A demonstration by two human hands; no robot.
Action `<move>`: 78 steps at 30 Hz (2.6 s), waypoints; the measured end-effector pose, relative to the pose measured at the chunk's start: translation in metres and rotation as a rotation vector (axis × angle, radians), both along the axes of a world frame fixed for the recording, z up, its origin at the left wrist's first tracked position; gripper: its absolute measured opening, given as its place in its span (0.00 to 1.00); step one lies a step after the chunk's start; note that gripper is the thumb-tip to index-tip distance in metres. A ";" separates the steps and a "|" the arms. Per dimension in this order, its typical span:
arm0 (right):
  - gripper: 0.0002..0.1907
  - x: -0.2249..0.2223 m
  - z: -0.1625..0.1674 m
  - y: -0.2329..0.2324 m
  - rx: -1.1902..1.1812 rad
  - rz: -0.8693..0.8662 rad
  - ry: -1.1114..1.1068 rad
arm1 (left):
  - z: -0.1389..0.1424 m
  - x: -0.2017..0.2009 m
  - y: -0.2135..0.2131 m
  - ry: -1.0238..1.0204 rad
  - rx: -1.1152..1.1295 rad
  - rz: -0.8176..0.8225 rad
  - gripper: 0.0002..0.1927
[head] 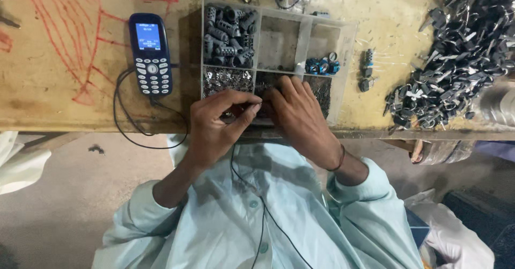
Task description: The person sits at a workbench assembling small metal clamp fittings. They pick a metal band and a blue plastic insert from a compartment box, press and twist the parts together by hand, and set the finished assembly on the table, repeating this cycle with new parts.
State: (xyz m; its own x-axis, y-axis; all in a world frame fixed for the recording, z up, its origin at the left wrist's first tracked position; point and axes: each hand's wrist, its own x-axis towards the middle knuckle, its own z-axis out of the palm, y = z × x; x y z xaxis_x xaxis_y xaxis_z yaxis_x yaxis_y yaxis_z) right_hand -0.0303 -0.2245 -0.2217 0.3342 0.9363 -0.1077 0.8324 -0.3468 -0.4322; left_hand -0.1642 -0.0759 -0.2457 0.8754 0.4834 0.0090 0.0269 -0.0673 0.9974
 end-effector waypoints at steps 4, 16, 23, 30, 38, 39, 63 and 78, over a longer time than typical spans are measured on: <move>0.13 0.001 -0.003 0.000 -0.061 0.020 -0.044 | -0.002 -0.001 0.001 0.000 -0.009 -0.003 0.05; 0.09 0.009 0.002 -0.016 0.216 -0.348 0.345 | -0.002 -0.001 -0.002 -0.029 -0.060 -0.028 0.06; 0.03 0.014 -0.006 -0.033 0.274 -0.476 0.779 | -0.003 0.005 -0.011 0.007 -0.081 -0.039 0.06; 0.03 0.008 -0.007 -0.040 0.394 -0.342 1.006 | -0.001 0.009 -0.024 0.013 -0.447 -0.050 0.07; 0.05 0.003 -0.011 -0.047 0.361 -0.413 1.144 | 0.001 0.009 -0.022 -0.058 -0.438 -0.096 0.07; 0.06 0.001 -0.011 -0.047 0.367 -0.428 1.166 | 0.003 0.008 -0.021 -0.059 -0.421 -0.098 0.07; 0.09 0.021 0.037 -0.034 0.079 -0.258 0.434 | -0.001 0.003 -0.014 0.181 -0.537 -0.202 0.08; 0.07 0.033 0.016 -0.062 0.089 -0.512 0.350 | -0.010 0.011 -0.018 0.120 -0.326 -0.185 0.06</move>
State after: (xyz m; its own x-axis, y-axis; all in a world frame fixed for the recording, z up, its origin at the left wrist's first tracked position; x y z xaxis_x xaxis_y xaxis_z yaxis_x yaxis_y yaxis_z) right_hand 0.0030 -0.2865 -0.2052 0.7021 0.6769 -0.2212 0.3736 -0.6146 -0.6947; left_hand -0.1529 -0.0935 -0.2553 0.9334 0.2783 -0.2263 0.1613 0.2380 0.9578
